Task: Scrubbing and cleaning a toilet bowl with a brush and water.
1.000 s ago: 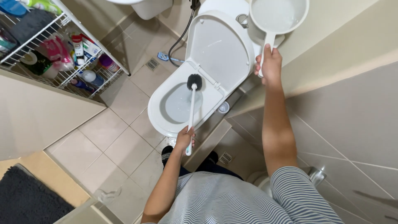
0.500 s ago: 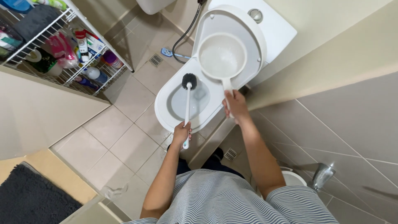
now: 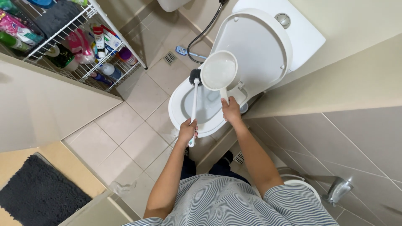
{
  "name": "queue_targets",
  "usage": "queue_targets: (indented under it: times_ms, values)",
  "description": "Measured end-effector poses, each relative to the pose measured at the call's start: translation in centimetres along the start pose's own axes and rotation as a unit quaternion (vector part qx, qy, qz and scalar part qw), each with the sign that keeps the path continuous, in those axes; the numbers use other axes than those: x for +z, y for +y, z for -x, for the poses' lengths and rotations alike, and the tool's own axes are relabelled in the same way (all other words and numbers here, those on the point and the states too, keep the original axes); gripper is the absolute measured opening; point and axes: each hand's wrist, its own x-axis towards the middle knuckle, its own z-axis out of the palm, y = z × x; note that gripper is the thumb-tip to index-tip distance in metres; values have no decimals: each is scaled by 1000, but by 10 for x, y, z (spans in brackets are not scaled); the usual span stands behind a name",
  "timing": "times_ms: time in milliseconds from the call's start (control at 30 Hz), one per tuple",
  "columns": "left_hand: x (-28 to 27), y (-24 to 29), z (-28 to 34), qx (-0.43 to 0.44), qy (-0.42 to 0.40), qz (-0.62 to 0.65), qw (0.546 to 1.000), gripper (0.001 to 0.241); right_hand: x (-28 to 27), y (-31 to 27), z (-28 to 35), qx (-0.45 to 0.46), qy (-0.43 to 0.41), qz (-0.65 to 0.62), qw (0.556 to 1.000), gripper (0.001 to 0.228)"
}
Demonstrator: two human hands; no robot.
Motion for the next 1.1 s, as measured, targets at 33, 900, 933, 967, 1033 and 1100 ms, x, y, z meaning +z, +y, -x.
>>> queue_targets:
  times_ms: [33,900,933,967,1033,1100]
  values:
    - [0,6,1,0,0,0,1000,29,2,-4,-5,0,0,0,1000,35]
    - [-1,39,-12,5,-24,-4,1000,25,37,-9,-87,-52,84,185,978,37]
    - [-5,36,-10,4,-22,-3,1000,25,38,-9,-85,-53,82,186,978,37]
    - [-8,32,-8,4,-19,-4,1000,26,38,-9,-83,-48,72,170,982,37]
    - [-15,27,-6,5,-14,-5,1000,27,37,-14,-74,-44,62,154,985,36]
    - [-21,21,-4,11,-11,1,1000,29,33,-20,-59,31,-12,5,999,35]
